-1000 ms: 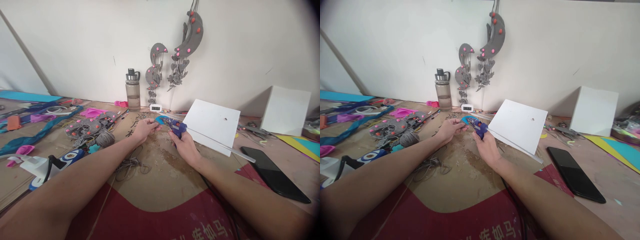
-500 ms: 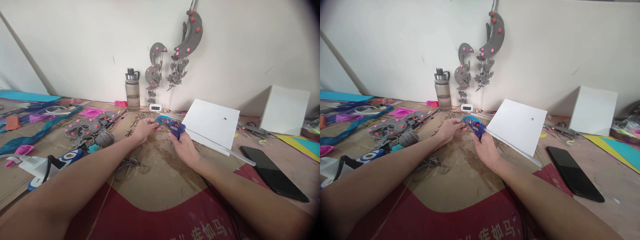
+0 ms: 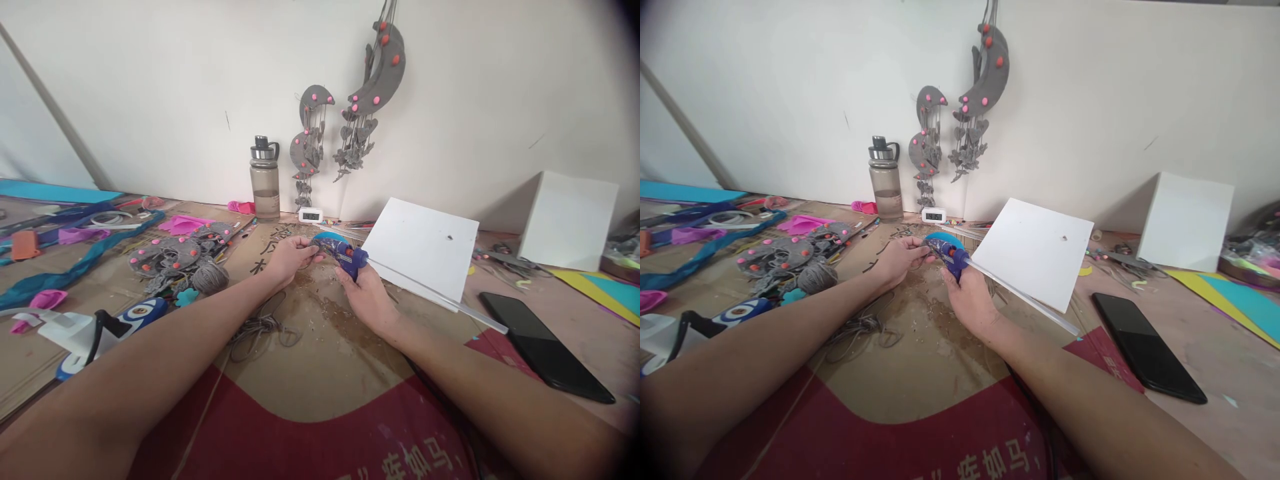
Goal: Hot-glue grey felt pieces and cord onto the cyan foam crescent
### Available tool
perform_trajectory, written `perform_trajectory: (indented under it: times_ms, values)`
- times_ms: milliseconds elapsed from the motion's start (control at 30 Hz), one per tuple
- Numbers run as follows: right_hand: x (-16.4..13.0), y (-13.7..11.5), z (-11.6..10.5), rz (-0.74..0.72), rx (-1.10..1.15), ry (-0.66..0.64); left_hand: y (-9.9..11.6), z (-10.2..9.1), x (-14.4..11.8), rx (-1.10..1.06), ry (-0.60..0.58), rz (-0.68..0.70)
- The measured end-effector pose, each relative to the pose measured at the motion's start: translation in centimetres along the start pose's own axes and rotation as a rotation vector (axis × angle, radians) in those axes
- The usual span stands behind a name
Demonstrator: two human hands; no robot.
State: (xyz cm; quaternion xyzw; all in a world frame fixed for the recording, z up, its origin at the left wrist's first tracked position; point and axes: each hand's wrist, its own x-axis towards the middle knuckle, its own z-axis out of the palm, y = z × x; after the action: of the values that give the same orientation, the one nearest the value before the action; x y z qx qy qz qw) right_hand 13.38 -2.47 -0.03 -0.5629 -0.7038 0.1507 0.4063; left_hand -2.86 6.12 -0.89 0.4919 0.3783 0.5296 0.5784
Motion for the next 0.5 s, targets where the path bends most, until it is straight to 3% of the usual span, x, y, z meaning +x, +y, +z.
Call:
perform_trajectory:
  times_ms: [500]
  values:
    - [0.06,0.19,0.17,-0.045,0.035,0.021,0.2,0.25,-0.19,0.004,-0.002,-0.009]
